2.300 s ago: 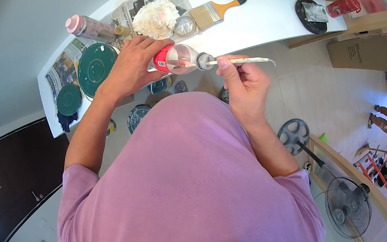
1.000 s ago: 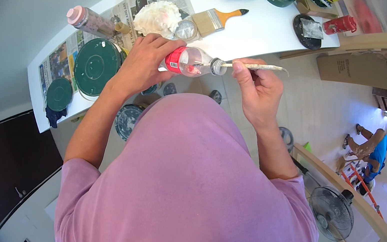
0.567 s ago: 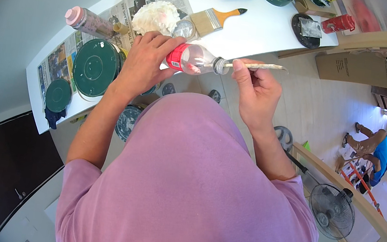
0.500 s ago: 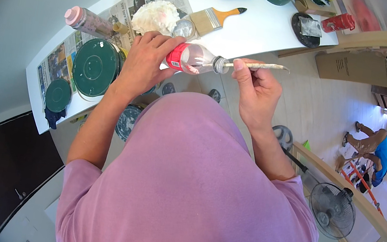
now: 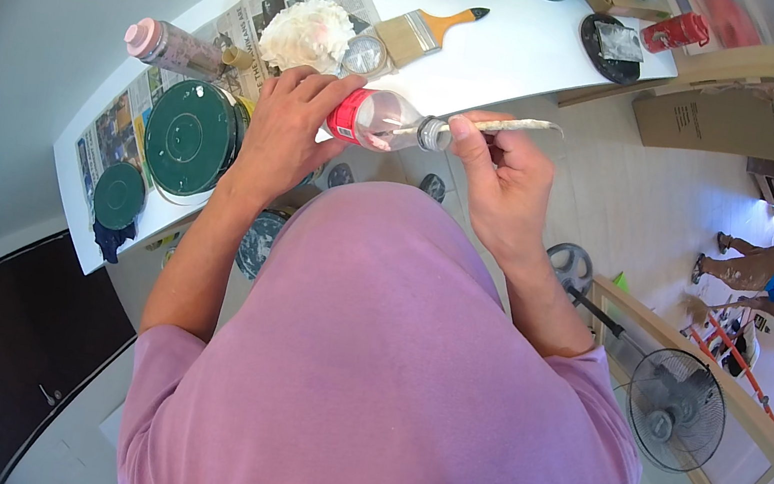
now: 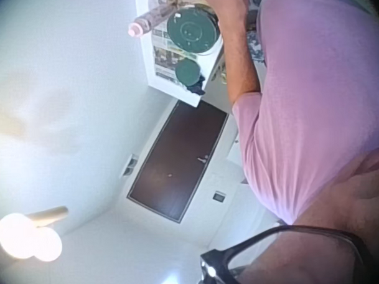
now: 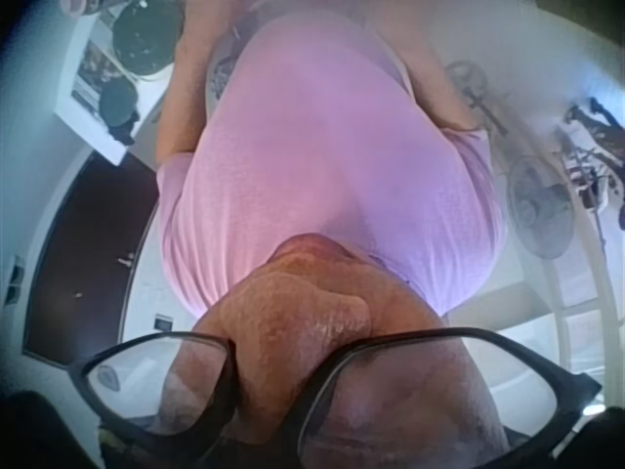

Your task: The person organizes paint supplies on a countertop, then uses a syringe to draw liquid from a bottle and inject it into a paint can. They handle a cloth, paintbrush, and various containers while preparing materials.

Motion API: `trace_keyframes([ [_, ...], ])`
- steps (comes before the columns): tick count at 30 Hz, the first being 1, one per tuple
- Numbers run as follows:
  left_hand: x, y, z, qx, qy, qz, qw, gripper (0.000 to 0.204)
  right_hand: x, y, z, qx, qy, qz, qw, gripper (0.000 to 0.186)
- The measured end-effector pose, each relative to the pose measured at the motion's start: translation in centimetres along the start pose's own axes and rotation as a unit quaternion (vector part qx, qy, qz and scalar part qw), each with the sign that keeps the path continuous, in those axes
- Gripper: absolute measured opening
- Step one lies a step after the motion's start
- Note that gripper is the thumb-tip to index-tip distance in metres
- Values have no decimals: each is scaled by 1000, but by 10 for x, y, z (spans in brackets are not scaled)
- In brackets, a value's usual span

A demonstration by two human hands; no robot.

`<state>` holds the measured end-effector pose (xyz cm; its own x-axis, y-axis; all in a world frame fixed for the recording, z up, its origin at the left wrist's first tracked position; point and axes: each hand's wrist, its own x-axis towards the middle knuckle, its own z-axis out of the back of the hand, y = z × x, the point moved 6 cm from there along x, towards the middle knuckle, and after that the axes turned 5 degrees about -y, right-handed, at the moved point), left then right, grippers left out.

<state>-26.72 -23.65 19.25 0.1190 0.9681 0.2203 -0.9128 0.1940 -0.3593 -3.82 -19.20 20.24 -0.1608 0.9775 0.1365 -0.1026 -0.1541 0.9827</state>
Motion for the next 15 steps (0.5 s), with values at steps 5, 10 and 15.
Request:
trace_keyframes([
  [5, -2, 1, -2, -2, 26, 7, 1000, 72, 8, -9, 6, 21, 33, -78, 996, 26],
  [10, -4, 3, -3, -10, 36, 3, 999, 72, 17, -8, 19, 44, 32, -110, 992, 27],
  [15, -3, 6, 0, -2, 47, 13, 999, 72, 13, 2, 19, 66, 13, -23, 997, 22],
])
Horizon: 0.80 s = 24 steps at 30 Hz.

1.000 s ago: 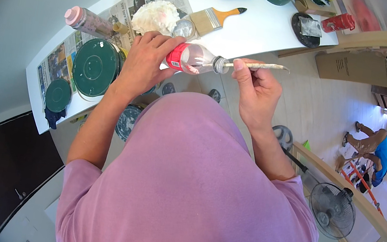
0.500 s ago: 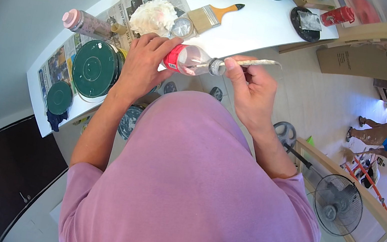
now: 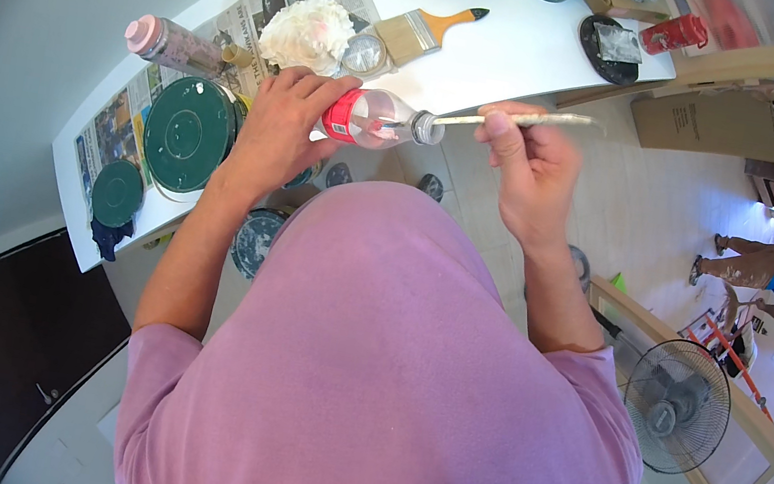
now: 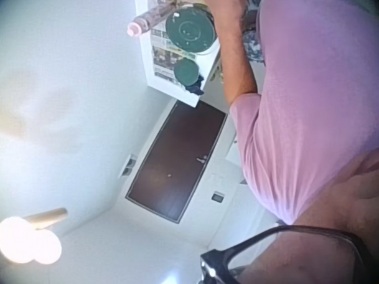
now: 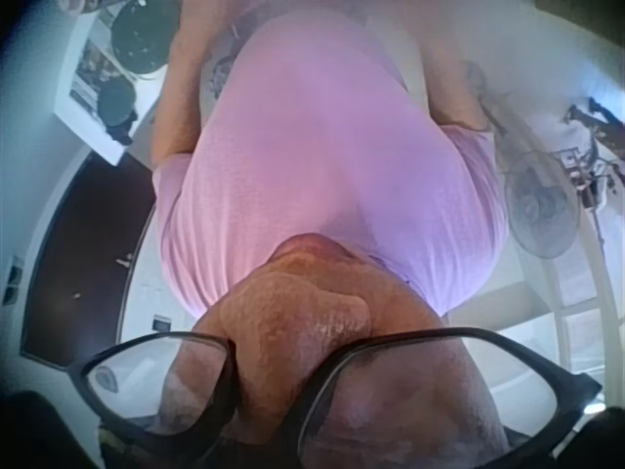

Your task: The person organizes paint supplies on a countertop, then uses a syringe to draw liquid from a bottle and inject it into a paint can. They handle a cloth, paintbrush, and various containers while preparing materials.

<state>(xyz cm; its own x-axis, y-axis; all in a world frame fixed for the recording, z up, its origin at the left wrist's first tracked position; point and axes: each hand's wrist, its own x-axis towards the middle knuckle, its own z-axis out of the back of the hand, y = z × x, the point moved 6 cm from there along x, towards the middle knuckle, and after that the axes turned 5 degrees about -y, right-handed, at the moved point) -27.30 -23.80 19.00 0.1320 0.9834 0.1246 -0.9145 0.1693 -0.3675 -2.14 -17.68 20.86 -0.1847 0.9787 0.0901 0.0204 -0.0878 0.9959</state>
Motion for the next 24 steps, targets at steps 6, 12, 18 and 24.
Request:
trace_keyframes([
  [6, 4, -2, 5, 3, -2, -16, 1000, 71, -6, -8, -14, -93, 42, 100, 990, 11],
  [12, 6, 1, 2, 15, 18, -17, 1000, 71, -2, 17, -22, -198, 88, 150, 965, 11],
  [18, 4, 3, -5, -5, 39, -7, 999, 71, 12, 11, -23, -193, 131, 128, 964, 17],
  [24, 4, 7, -7, -26, 41, -14, 999, 71, 27, 7, -10, -160, 163, -12, 974, 22],
])
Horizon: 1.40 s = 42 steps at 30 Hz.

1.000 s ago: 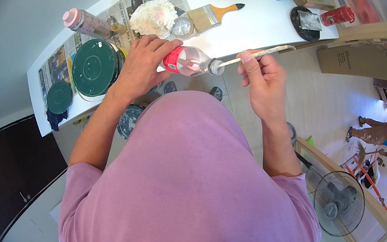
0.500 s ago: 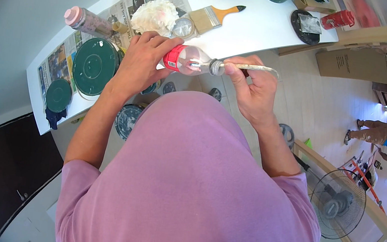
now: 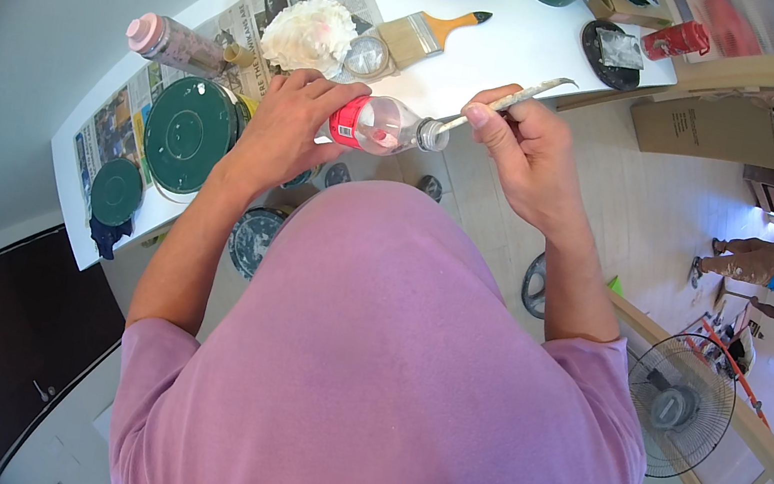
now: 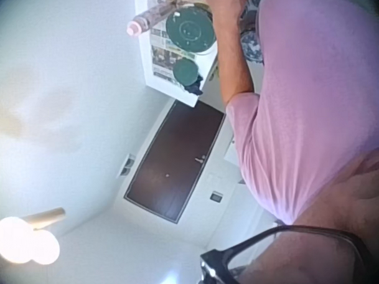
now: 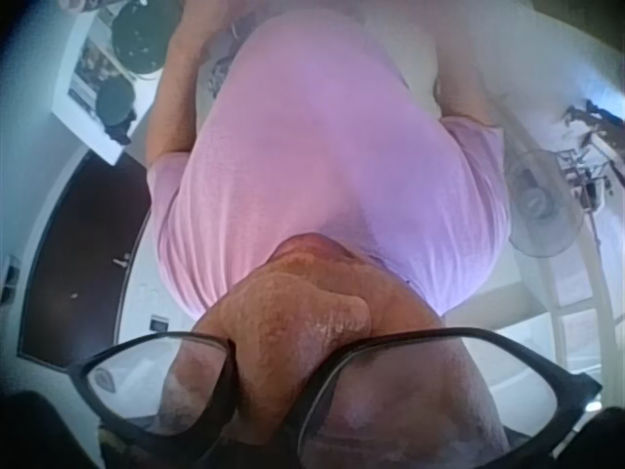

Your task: The person organizes paint supplies on a countertop, then uses a syringe to draw liquid from a bottle and inject it into a paint can. They handle a cloth, paintbrush, and various containers while preparing materials.

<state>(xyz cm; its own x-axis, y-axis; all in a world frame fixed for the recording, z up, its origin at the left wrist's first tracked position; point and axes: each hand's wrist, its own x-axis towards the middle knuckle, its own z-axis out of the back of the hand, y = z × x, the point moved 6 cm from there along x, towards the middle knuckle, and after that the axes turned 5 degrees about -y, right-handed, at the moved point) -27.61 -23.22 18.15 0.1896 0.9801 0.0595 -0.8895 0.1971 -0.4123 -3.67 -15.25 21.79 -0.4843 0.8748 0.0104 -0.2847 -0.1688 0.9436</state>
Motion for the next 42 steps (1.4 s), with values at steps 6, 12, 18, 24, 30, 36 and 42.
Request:
trace_keyframes([
  [6, 5, 4, 7, 0, -1, 13, 1000, 71, -3, 1, -4, 56, -56, 117, 990, 16],
  [12, 7, 4, 6, 2, -2, 5, 1000, 71, -2, 11, -15, -63, -30, 156, 985, 12],
  [18, 10, 4, 4, -6, -1, 7, 1000, 71, -1, 28, -13, -101, -49, 194, 975, 9],
  [24, 12, 5, 6, -5, -2, 3, 1000, 71, 4, 11, -7, -35, -43, 114, 992, 14],
  [30, 15, 4, 9, -9, -11, 8, 1000, 72, 3, -7, -7, 55, -76, 77, 993, 16],
  [36, 14, 5, 11, -2, -48, 11, 999, 72, -11, 12, 3, 36, -139, 98, 985, 11],
  [42, 15, -4, 9, 19, -52, -1, 998, 72, -10, 22, -6, -65, -137, 139, 979, 11],
])
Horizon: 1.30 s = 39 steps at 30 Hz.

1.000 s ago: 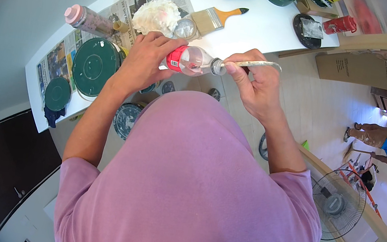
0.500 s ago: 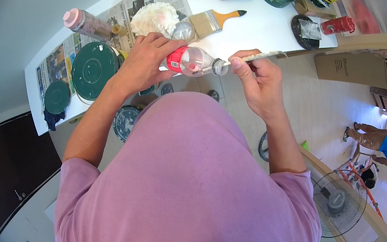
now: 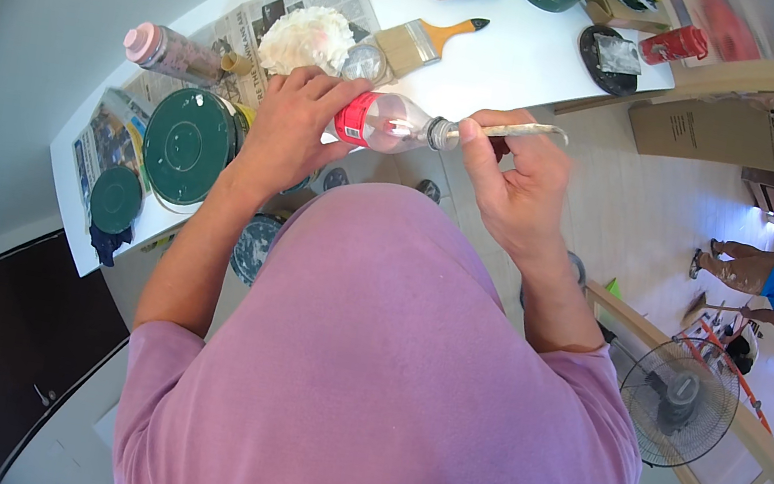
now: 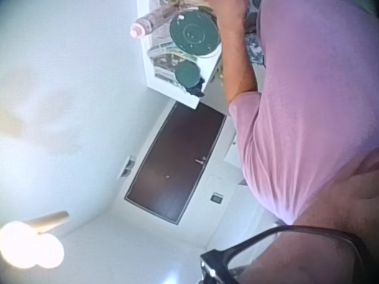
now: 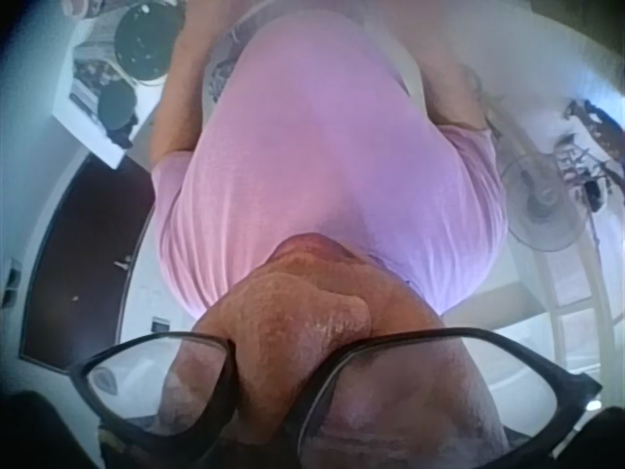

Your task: The person organizes paint supplies on a countertop, then uses a syringe to draw liquid from a bottle and inject it into a paint can. They handle a cloth, paintbrush, and various containers while preparing materials.

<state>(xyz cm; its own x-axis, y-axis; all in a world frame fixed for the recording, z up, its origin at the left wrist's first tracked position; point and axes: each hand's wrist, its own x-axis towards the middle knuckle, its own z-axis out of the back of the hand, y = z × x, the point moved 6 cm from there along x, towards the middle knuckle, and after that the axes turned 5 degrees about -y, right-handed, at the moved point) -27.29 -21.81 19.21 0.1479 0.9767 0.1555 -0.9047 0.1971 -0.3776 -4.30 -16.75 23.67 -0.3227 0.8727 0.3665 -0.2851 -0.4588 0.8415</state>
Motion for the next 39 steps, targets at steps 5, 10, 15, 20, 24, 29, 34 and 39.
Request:
trace_keyframes([
  [5, -3, 1, -3, 2, -3, 4, 1000, 72, -7, -14, -3, 36, -27, -25, 999, 13],
  [10, -4, 0, -3, 3, 2, 11, 1000, 73, -21, -31, -8, 125, -60, -111, 984, 16],
  [15, -8, 1, -7, -10, 11, 21, 1000, 74, -25, -36, -9, 135, -77, -128, 980, 16],
  [20, -9, -2, -8, -4, 9, 21, 1000, 74, -25, -35, -9, 125, -88, -97, 983, 17],
  [24, -10, -4, -7, 3, 7, 24, 1000, 73, -27, -39, -12, 156, -96, -165, 969, 18],
  [29, -13, -4, -11, 5, 4, 29, 1000, 74, -32, -44, -15, 191, -101, -149, 965, 17],
  [34, -13, -7, -12, -1, 5, 30, 1000, 74, -35, -45, -16, 209, -86, -138, 964, 17],
  [39, -15, -7, -15, -11, 0, 28, 1000, 74, -34, -45, -15, 201, -79, -117, 969, 15],
])
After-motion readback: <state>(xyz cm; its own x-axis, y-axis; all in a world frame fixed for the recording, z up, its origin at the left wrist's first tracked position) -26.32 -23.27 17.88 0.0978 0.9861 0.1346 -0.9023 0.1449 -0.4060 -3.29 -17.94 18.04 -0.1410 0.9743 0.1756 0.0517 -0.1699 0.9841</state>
